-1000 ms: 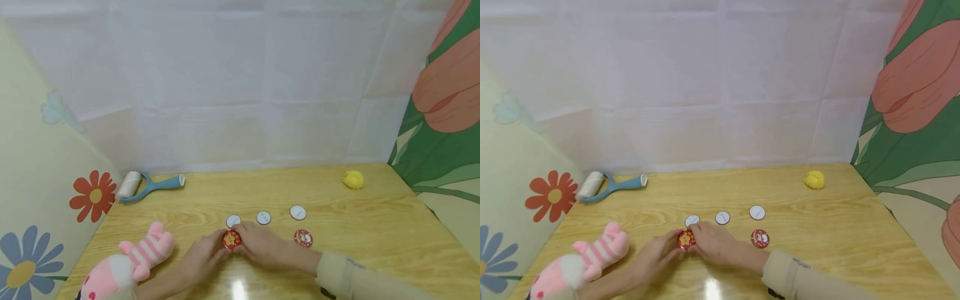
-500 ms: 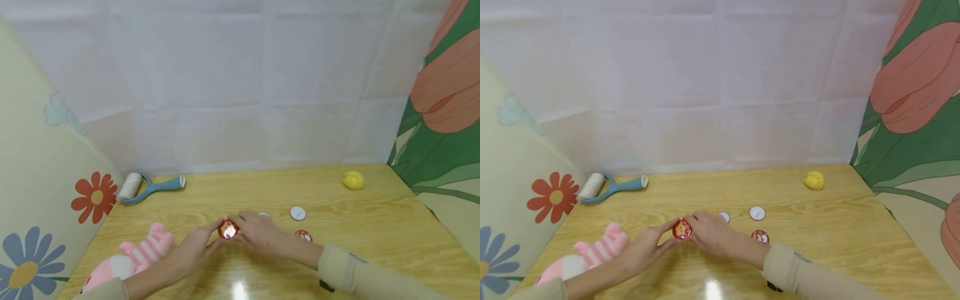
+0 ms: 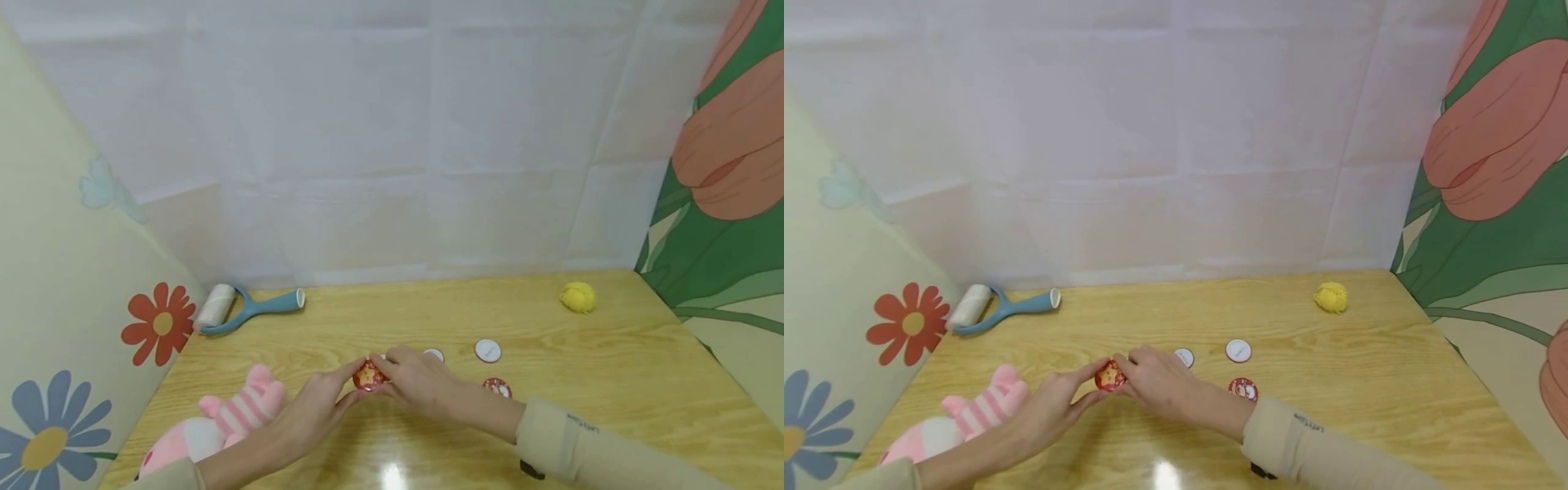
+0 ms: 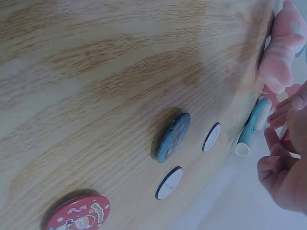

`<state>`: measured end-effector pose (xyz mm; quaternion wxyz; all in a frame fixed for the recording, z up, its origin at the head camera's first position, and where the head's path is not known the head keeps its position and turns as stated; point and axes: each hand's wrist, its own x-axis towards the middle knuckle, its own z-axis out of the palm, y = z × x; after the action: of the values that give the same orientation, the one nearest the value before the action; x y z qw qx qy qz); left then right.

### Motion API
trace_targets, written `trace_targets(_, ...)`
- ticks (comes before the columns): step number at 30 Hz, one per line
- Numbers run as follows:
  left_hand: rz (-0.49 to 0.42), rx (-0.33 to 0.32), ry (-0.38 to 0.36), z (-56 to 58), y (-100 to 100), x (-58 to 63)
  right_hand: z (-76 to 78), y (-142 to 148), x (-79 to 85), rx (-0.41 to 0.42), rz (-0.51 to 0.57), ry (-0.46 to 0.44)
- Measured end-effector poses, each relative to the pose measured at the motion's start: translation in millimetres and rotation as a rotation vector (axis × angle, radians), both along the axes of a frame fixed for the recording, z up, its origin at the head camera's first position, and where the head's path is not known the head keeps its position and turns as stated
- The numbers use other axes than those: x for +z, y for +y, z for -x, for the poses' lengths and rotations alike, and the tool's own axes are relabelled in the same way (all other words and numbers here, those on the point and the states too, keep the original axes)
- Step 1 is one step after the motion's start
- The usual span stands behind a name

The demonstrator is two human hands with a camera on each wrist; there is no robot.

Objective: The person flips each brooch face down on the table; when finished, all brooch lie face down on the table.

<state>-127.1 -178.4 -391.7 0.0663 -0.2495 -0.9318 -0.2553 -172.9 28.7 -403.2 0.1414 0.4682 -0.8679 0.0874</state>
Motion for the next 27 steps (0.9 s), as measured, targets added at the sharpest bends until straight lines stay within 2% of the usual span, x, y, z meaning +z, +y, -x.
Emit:
trace_targets(2,-0.016,-0.004,-0.014,0.1,0.1,-0.8,0.2,0.1,-0.9,0.003,-0.006,0.005)
trace_targets(6,-0.018,-0.003,0.006,0.7,0.6,-2.1,0.6,0.5,-4.1,0.042,0.054,-0.035)
trace_targets(9,-0.005,0.001,-0.004,0.8,1.0,-1.7,0.6,-0.8,-6.4,0.054,0.142,-0.149)
trace_targets(12,0.004,-0.004,-0.032,0.8,1.2,-0.8,1.0,-3.6,-7.7,0.04,0.243,-0.324)
trace_targets(16,0.028,-0.025,0.042,-0.2,1.5,-2.6,1.0,-6.4,-9.1,0.031,0.386,-0.536)
trace_targets(20,0.042,-0.067,0.152,-1.0,0.4,-6.2,0.2,-6.4,-8.8,0.016,0.478,-0.685)
trace_targets(23,0.028,-0.075,0.189,-0.2,0.3,-8.5,-0.1,-5.5,-9.3,0.001,0.499,-0.754)
trace_targets(27,0.021,-0.063,0.205,2.4,1.7,-10.3,0.2,-4.7,-12.1,0.001,0.502,-0.791)
